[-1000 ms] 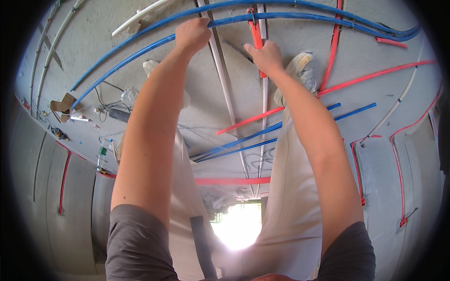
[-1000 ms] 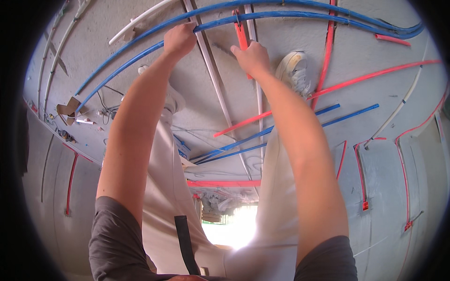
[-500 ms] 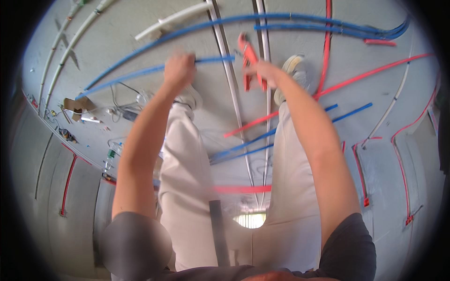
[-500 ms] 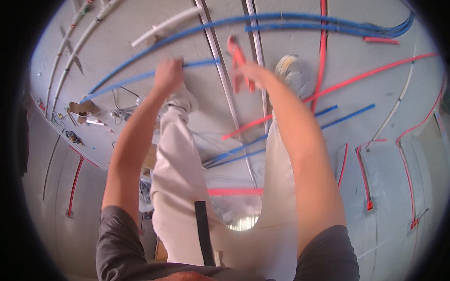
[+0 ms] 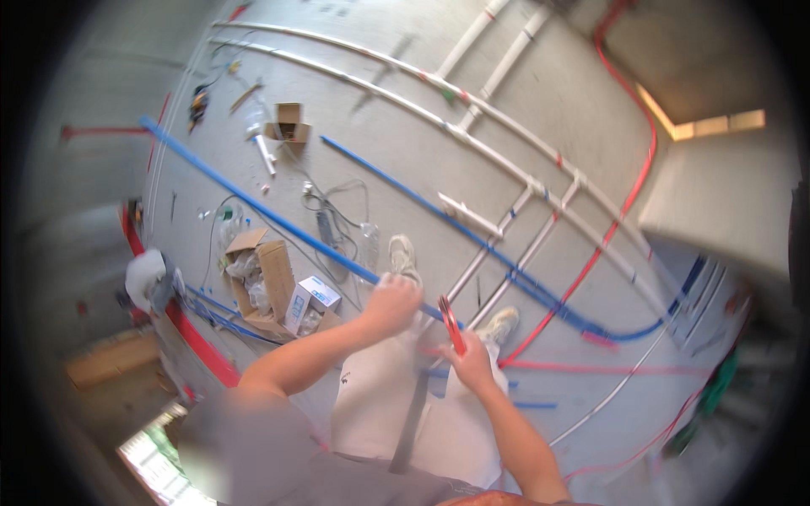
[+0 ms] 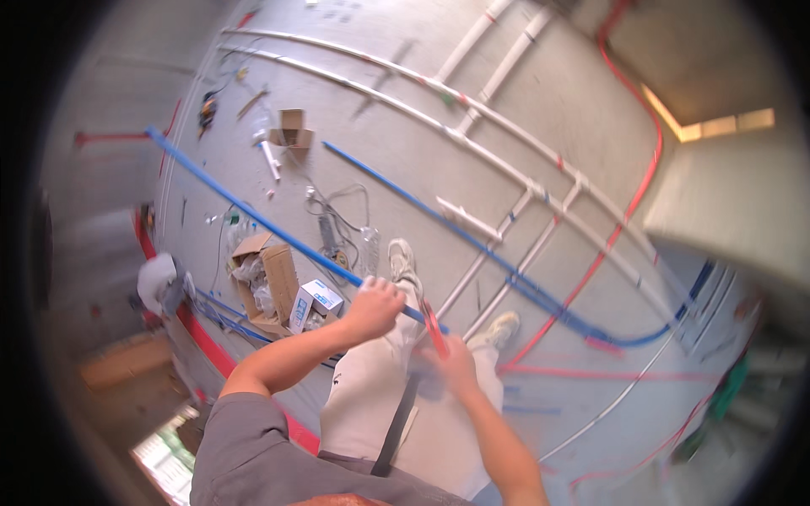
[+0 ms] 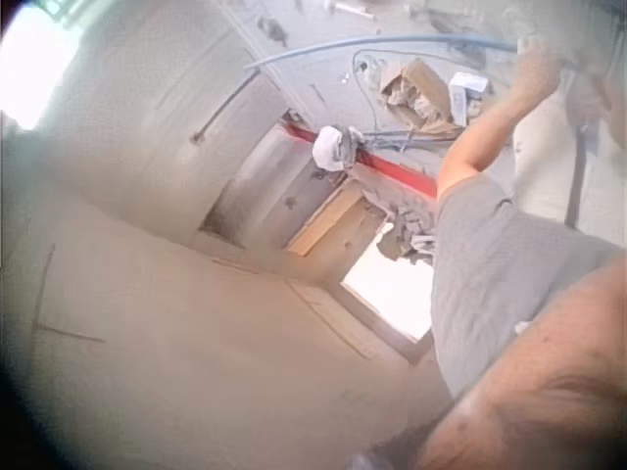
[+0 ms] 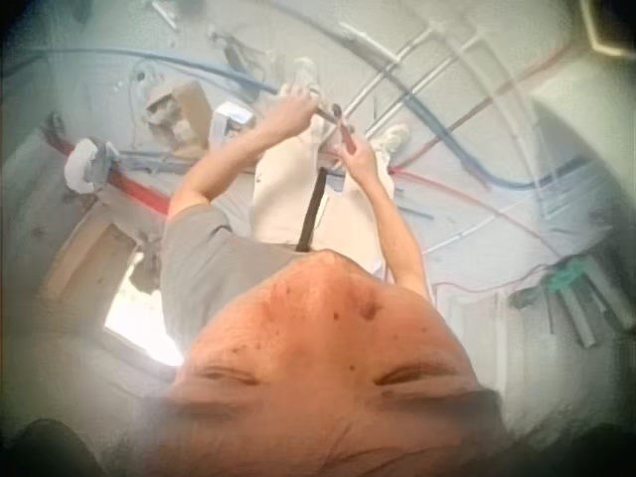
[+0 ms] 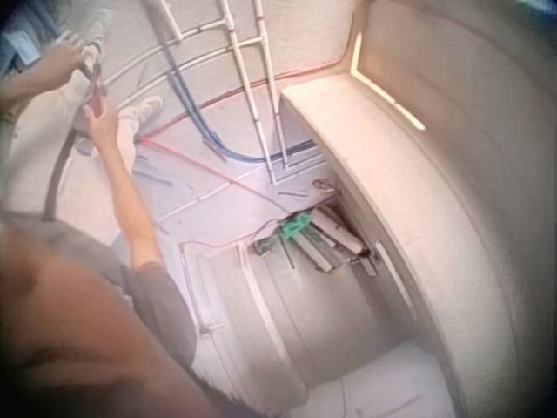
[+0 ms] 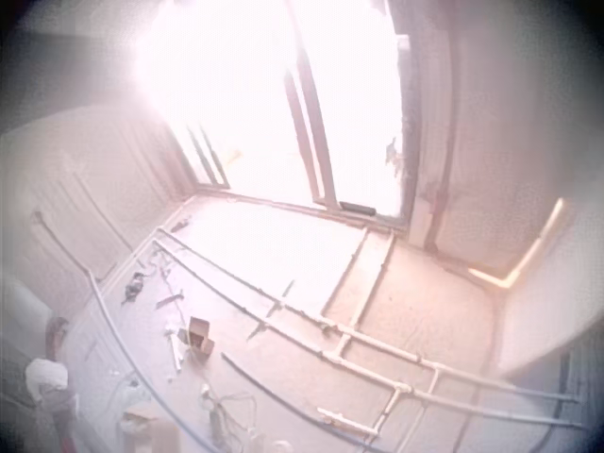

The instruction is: The person secures white PVC pipes to a concrete wall using red plastic clips and a hammer. They also cut a blue conduit pipe with a pipe cutter and secure it to the wall with blue clips. The person uses a power drill to make holes in the wall for the clips.

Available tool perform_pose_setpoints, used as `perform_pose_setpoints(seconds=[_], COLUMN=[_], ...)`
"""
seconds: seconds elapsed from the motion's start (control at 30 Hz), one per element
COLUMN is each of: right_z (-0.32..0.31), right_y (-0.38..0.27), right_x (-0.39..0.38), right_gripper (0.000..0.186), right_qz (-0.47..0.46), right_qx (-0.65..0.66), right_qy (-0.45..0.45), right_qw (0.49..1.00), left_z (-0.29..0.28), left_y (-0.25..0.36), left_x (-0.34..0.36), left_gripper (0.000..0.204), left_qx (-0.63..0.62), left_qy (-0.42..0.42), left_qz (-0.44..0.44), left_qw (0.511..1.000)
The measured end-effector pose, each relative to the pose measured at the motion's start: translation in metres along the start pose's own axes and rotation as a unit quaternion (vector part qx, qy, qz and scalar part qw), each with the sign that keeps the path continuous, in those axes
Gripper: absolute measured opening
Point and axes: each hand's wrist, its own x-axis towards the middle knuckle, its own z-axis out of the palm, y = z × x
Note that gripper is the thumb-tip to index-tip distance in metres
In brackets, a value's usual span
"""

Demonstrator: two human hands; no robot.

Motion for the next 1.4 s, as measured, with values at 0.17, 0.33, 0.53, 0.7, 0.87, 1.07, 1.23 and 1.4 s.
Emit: perform_pose_setpoints(seconds=[0.17,0.33,0.53,0.7,0.87,1.07,1.23,1.4], right_z=[-0.018,-0.032,-0.034,-0.04,-0.017,0.015,0.066,0.167], right_y=[-0.14,-0.27,-0.403,-0.459,-0.447,-0.477,-0.598,-0.737], right_x=[-0.011,0.017,0.08,0.167,0.28,0.466,0.624,0.749], right_gripper=[0.024,0.03,0.038,0.038,0.043,0.048,0.036,0.027], right_qz=[0.089,-0.036,-0.091,-0.058,0.063,0.187,0.103,0.117], right_qx=[0.066,-0.009,0.124,-0.182,-0.243,-0.287,-0.288,-0.275], right_qy=[0.019,0.024,0.108,0.138,0.138,-0.002,-0.043,-0.093], right_qw=[0.994,0.999,0.982,0.972,0.958,0.939,0.951,0.95], left_z=[-0.079,-0.165,-0.285,-0.382,-0.471,-0.536,-0.531,-0.444], left_y=[-0.054,-0.147,-0.284,-0.371,-0.475,-0.614,-0.692,-0.792], left_x=[-0.033,-0.065,-0.116,-0.144,-0.148,-0.16,-0.217,-0.309], left_gripper=[0.008,0.005,0.011,0.022,0.026,0.027,0.04,0.047], left_qx=[-0.067,-0.152,-0.327,-0.409,-0.381,-0.395,-0.307,-0.352], left_qy=[0.089,0.184,0.421,0.485,0.528,0.349,0.429,0.372], left_qz=[0.016,-0.001,-0.08,-0.213,-0.224,-0.423,-0.51,-0.648], left_qw=[0.994,0.971,0.842,0.743,0.725,0.737,0.68,0.564])
